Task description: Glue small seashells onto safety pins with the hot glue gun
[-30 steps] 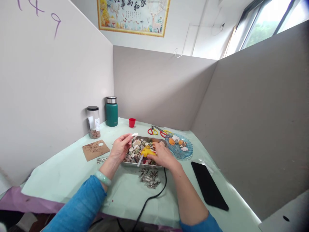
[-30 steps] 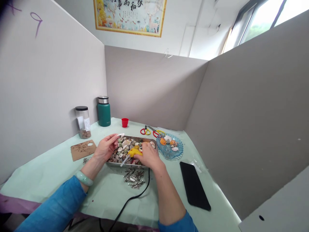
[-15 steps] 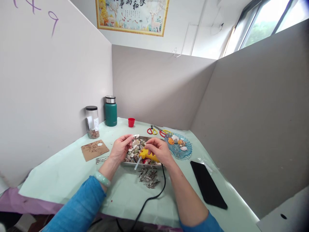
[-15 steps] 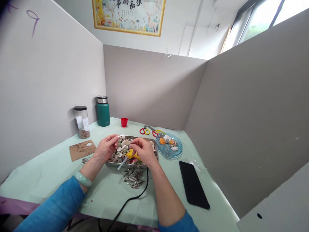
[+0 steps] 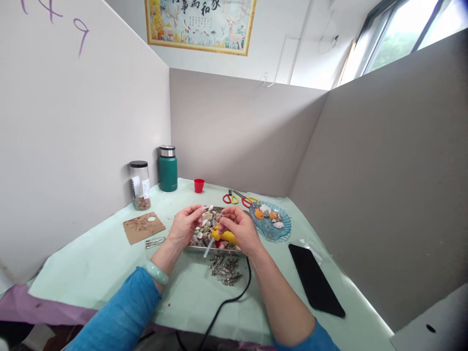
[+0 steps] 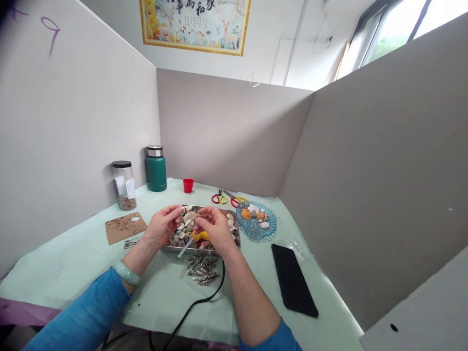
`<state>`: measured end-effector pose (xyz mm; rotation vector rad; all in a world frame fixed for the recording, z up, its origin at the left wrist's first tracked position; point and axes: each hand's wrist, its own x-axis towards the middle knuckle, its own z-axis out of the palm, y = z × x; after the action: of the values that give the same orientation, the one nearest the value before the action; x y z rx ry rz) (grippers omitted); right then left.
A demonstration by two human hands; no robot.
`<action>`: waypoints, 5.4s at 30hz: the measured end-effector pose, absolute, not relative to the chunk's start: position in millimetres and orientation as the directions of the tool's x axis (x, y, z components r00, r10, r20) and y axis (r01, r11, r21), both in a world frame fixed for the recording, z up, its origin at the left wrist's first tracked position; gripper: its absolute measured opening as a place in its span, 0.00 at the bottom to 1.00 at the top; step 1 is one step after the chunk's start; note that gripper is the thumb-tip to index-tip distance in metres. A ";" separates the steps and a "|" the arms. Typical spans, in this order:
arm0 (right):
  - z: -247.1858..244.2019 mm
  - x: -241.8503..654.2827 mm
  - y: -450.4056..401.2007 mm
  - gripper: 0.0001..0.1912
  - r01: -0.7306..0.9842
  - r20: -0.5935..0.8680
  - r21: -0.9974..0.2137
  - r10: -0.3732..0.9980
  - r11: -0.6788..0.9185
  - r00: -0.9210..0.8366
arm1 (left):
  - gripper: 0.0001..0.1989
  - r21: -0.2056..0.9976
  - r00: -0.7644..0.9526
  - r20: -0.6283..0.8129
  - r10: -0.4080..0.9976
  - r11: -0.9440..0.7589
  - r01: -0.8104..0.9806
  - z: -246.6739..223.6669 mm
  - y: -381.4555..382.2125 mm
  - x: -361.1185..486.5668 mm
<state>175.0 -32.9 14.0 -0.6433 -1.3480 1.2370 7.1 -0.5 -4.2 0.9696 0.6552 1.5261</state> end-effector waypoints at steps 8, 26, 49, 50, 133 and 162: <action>10.6 172.1 -30.7 0.12 -0.208 0.418 -0.903 0.884 0.377 -0.211 | 0.15 0.841 -0.014 0.210 0.978 -0.188 -0.507 -2.0 -2.6 7.8; 5.7 157.9 -40.0 0.04 0.357 0.693 -0.677 0.721 0.643 0.017 | 0.12 0.877 0.017 0.247 0.969 -0.215 -0.429 -3.7 -4.9 10.4; 7.0 152.0 -42.4 0.05 0.507 0.769 -0.557 0.639 0.658 0.014 | 0.11 0.891 0.058 0.274 0.960 -0.231 -0.390 -1.3 -8.6 12.8; 7.0 151.7 -42.4 0.05 0.512 0.770 -0.553 0.638 0.658 0.012 | 0.11 0.892 0.059 0.276 0.959 -0.233 -0.388 -1.6 -8.5 12.7; 14.1 170.9 -32.7 0.13 0.199 0.595 -0.778 0.801 0.596 -0.070 | 0.12 0.889 0.291 0.138 0.947 0.011 -0.459 -3.3 -7.4 3.2; 13.0 180.6 -25.4 0.14 -0.019 0.151 -0.988 0.963 0.150 -0.223 | 0.12 0.947 0.338 0.088 0.937 0.026 -0.320 0.3 -12.2 6.4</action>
<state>180.6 -25.4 13.0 -0.9787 -1.4388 1.2555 6.4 -12.2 0.3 1.1389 0.7006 1.1055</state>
